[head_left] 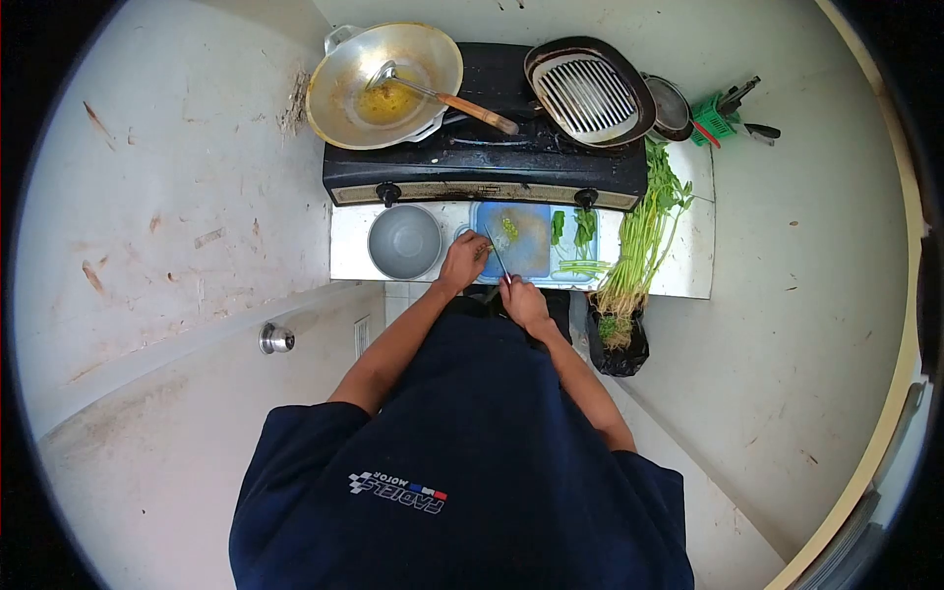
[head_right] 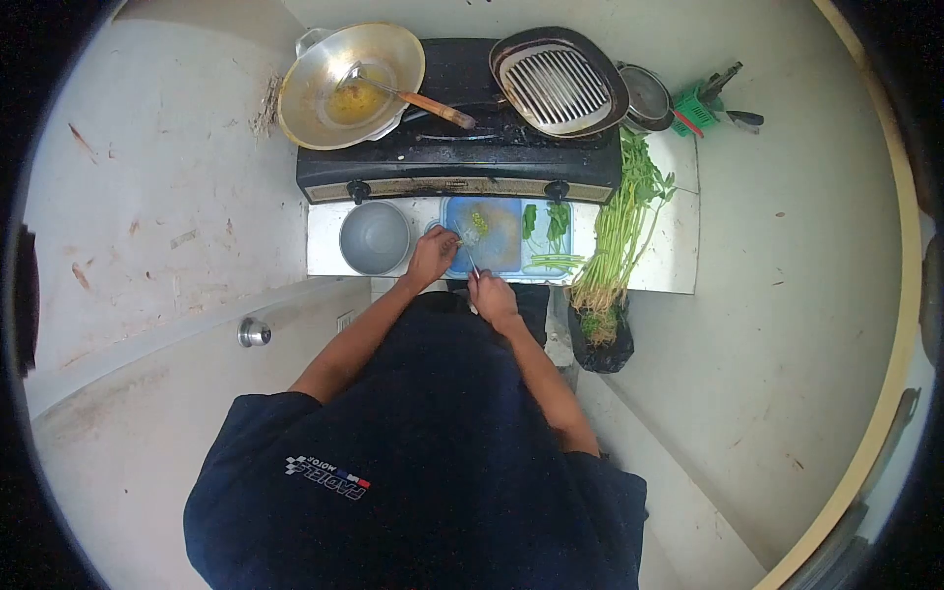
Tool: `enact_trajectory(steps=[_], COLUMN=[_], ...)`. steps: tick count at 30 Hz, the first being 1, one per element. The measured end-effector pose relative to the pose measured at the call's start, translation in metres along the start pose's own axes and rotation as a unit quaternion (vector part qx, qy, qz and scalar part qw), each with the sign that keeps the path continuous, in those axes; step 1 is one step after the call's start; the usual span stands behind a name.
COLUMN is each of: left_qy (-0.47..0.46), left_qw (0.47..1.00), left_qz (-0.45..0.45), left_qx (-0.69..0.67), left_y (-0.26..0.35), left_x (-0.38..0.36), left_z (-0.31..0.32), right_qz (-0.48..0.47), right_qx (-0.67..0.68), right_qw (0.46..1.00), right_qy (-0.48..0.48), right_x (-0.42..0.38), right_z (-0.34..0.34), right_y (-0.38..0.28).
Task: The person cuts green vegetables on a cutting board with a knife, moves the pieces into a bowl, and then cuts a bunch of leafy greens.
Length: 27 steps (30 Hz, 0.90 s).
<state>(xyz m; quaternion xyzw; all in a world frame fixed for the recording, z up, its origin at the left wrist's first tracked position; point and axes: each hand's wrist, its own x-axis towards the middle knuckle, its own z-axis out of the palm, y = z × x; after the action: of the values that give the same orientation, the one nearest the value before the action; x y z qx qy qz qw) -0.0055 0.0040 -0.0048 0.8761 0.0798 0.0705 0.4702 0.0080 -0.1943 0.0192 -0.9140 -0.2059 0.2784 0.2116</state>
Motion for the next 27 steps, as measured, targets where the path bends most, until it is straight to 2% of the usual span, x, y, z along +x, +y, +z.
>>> enact_trajectory(steps=[2,8,11,14,21,27], left_qy=[-0.009,-0.010,-0.021,-0.017,-0.011,-0.005], left_qw=[0.999,1.000,0.999,1.000,1.000,0.999], left_qz=[-0.025,0.011,-0.015,0.011,0.007,0.029], left_qx=[-0.020,-0.021,-0.019,-0.005,0.000,0.022], left_y=[0.005,-0.002,0.002,0.003,0.001,-0.002], left_x=[0.000,0.000,0.000,0.000,0.001,0.001], left_z=[-0.002,-0.001,-0.003,-0.005,-0.004,-0.003], right_qz=[-0.002,0.004,0.024,0.006,0.005,0.013], right_qx=[-0.004,-0.003,-0.004,-0.002,-0.011,-0.004], right_qw=[1.000,1.000,1.000,1.000,1.000,1.000], right_qy=[0.008,0.015,0.012,0.023,0.013,0.006], right_x=[-0.006,0.005,0.004,0.002,-0.007,0.003], right_z=[0.002,0.012,0.009,0.008,0.008,-0.005], right_y=[0.004,0.006,0.002,0.004,0.010,-0.009])
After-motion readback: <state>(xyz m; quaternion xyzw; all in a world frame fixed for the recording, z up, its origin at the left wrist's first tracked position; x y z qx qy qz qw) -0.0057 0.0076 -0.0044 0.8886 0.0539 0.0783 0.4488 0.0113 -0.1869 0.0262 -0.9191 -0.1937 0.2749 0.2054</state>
